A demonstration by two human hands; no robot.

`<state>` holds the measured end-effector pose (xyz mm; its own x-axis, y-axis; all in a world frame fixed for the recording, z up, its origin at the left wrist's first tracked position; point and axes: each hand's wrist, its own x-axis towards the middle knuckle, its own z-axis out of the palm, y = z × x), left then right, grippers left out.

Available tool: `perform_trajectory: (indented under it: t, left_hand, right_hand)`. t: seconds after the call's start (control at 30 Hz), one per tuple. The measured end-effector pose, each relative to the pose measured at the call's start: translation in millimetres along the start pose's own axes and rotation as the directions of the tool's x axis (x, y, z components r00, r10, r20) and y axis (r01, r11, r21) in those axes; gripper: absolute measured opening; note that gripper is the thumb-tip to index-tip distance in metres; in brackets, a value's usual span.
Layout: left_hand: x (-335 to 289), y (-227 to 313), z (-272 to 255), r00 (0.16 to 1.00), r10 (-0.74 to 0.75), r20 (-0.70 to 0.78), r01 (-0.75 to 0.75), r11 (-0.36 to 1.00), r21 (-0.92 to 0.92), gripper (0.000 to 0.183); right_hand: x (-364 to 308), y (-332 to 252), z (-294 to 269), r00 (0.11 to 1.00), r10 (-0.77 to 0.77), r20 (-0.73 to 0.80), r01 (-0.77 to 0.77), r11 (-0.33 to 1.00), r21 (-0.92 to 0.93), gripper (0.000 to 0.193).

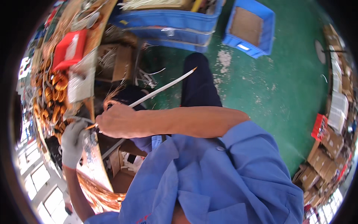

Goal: Wrapping copper tape around an electromagnetic coil and insulating wires on a fabrication floor.

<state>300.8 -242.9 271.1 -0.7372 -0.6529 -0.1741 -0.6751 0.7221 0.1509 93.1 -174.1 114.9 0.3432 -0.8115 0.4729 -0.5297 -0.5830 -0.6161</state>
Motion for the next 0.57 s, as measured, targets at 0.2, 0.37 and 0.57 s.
perform_trajectory:
  t: [0.2, 0.37, 0.57]
  left_hand:
    - [3.2, -9.9, 7.1, 0.999, 0.037, -0.004, -0.037, 0.999, -0.035, 0.014]
    - [8.0, 4.3, 2.7, 0.999, 0.049, 0.016, -0.049, 0.999, -0.007, 0.015]
    - [-24.0, 31.0, -3.6, 0.991, -0.123, 0.043, 0.115, 0.981, 0.156, 0.039]
  right_hand:
    - [31.9, -12.8, 15.7, 0.989, -0.142, -0.043, 0.141, 0.99, -0.018, 0.019]
    - [3.1, 7.6, -32.2, 0.991, -0.069, 0.112, 0.078, 0.994, -0.08, 0.014]
    - [-104.9, 113.0, -159.6, 0.95, 0.115, 0.29, -0.096, 0.992, -0.08, 0.03]
